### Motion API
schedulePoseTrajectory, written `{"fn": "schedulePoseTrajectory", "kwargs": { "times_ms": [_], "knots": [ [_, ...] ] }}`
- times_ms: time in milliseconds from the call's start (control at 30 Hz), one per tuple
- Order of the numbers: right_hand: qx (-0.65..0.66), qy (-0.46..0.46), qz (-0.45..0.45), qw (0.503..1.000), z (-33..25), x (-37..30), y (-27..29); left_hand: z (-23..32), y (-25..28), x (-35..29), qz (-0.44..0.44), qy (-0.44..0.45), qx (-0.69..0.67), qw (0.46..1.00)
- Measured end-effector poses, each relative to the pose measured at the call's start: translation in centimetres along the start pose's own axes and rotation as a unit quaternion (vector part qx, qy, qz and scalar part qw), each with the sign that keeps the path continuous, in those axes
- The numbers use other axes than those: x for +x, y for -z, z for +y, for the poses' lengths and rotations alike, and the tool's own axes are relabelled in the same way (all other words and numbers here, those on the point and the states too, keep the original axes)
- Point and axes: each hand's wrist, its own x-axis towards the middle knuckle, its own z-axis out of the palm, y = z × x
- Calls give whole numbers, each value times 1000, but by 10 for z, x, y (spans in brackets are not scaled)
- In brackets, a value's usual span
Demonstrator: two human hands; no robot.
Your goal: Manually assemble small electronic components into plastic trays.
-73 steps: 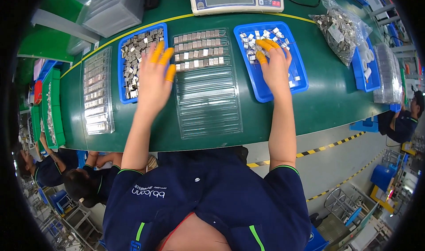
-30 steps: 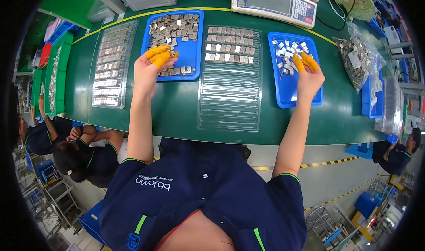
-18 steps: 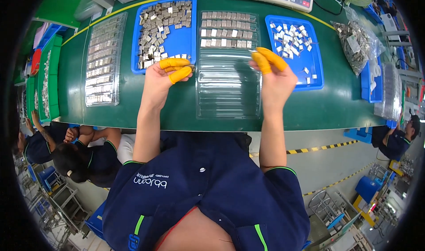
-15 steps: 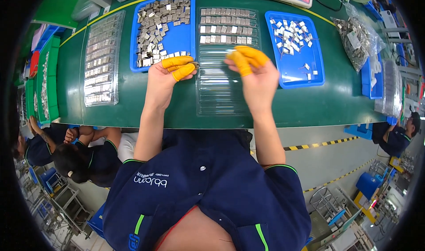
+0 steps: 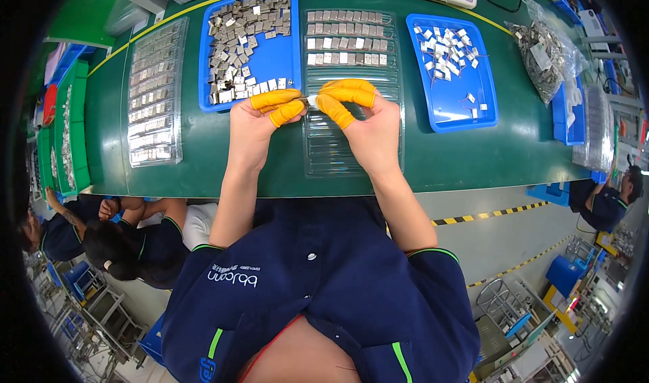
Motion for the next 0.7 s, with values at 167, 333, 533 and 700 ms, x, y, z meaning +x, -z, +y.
{"fn": "schedulePoseTrajectory", "kwargs": {
  "times_ms": [167, 333, 533, 700],
  "knots": [
    [-30, 16, -47, 998, 1, 0, 4, -1, 4, -2, -32, 7, 23, 999],
    [204, -204, -140, 947, -11, 2, 10, 3, 11, -6, -129, 66, -20, 989],
    [267, -234, -232, 905, 7, 1, 19, 9, 10, -13, -141, 67, -10, 988],
    [215, -227, -186, 931, 3, -4, 10, 9, 13, -15, -102, 45, 40, 993]
  ]
}}
